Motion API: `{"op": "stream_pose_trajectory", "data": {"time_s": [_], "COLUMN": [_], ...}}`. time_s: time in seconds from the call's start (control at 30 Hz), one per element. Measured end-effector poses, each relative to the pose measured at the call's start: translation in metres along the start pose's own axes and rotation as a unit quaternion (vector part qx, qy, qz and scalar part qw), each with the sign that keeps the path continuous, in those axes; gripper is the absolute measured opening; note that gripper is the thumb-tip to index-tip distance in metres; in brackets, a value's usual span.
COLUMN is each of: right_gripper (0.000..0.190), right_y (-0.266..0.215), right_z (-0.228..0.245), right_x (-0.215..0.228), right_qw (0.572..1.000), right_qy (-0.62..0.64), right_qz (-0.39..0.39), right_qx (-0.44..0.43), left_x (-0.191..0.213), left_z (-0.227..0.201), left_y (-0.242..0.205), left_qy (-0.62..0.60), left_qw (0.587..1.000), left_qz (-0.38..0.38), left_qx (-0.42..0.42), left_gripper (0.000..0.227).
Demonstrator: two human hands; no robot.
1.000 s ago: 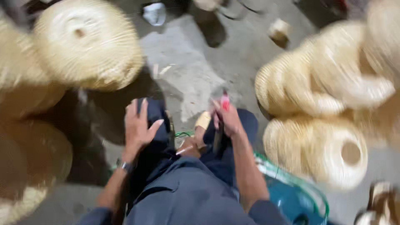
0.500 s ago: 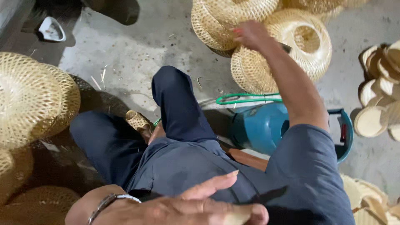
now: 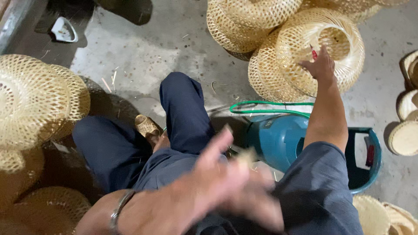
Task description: The person sits on the floor and uses a red utility knife to trim excess bamboo strands from the rim of a woven basket. They rotate the basket to access different sections of the edge, cutting the protruding material flush with the weave.
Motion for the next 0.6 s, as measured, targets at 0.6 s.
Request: {"op": "stream_pose_trajectory", "data": {"time_s": [0.6], "right_gripper": [0.142], "right_y": [-0.008], "right_z": [0.049], "right_x": [0.148], "right_qw": [0.998], "right_qy": [-0.023], "right_qz": [-0.057], "right_qx": [-0.005], "left_x": [0.092], "left_z": [0.152], "left_y": [-0.204], "left_qy": [0.04], "left_qw": [0.924], "left_qz": [-0.261], "left_qx": [0.278], "left_gripper": [0.089]}}
Point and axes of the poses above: each hand's wrist, its own y-axis towards the middle knuckle, its own x-axis out of the back of the hand, z = x × y, the point moved 8 cm from there along y, towards the middle knuckle, and after that the axes turned 6 degrees about -x, right-handed, at the moved point
